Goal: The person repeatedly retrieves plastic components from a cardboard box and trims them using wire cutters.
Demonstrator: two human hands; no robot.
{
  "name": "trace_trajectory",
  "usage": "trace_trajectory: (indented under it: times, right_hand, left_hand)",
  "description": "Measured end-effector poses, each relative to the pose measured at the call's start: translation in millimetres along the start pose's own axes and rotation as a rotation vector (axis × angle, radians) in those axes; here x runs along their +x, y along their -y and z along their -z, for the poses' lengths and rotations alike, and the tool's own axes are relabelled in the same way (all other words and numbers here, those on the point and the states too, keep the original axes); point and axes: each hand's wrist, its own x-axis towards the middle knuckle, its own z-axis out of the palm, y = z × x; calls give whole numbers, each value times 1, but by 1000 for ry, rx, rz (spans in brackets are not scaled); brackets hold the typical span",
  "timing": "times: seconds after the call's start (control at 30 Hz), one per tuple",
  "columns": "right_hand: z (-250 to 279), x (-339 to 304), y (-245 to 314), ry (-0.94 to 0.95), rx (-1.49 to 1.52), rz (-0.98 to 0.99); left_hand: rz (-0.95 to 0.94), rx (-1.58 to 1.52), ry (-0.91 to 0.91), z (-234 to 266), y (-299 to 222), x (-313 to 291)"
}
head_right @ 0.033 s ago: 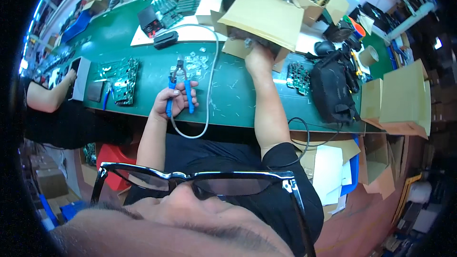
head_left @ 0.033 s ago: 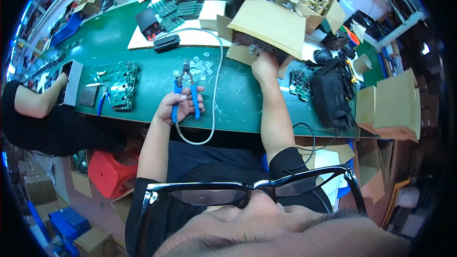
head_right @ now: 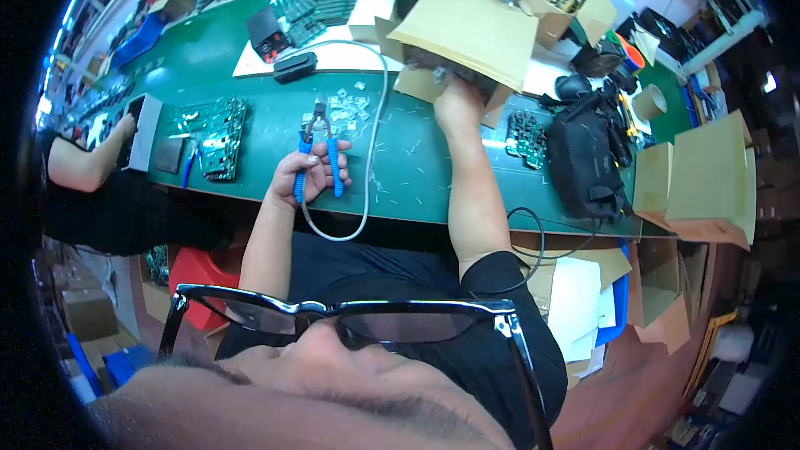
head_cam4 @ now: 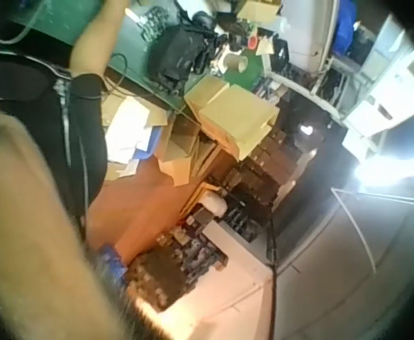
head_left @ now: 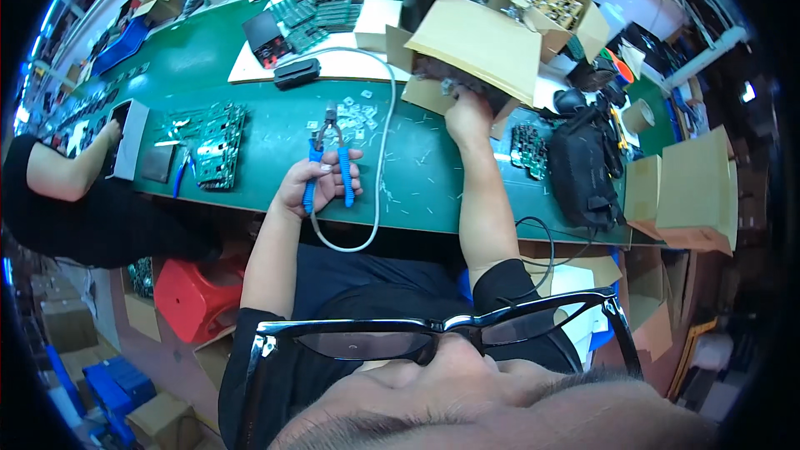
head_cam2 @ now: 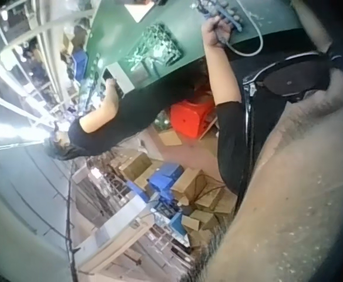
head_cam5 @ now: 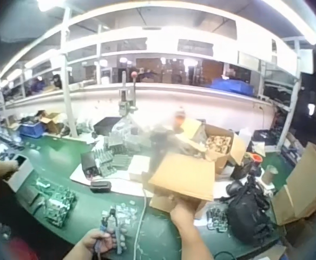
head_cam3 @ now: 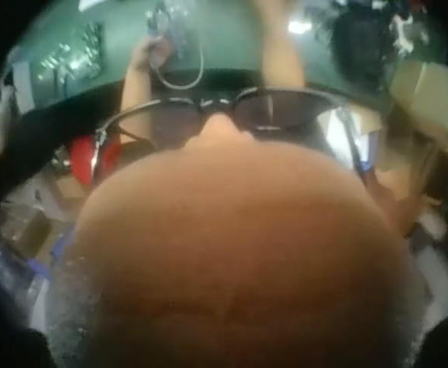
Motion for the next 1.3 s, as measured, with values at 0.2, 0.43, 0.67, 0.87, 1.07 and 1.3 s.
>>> trace_trajectory:
  times: [0.2,0.43,0.67,0.87,1.07,1.3]
  right_hand:
    - [-12,-2,10,-106,11,73]
    - [-24,-12,27,413,1326,-76]
    - [-39,-37,40,791,1849,-186]
    - [-26,-46,52,832,1950,-190]
    - [-29,-48,52,850,1927,-157]
    - [-29,-51,52,822,1826,-172]
  left_hand:
    - [-32,-7,-2,1,1,-3]
    - [-52,-18,-21,-2,4,-3]
    - [52,312,-222,-31,-2,-2]
    - [76,1004,-424,-70,-9,5]
    - [69,1292,-507,-88,-12,11]
    - [86,1283,-466,-93,-12,11]
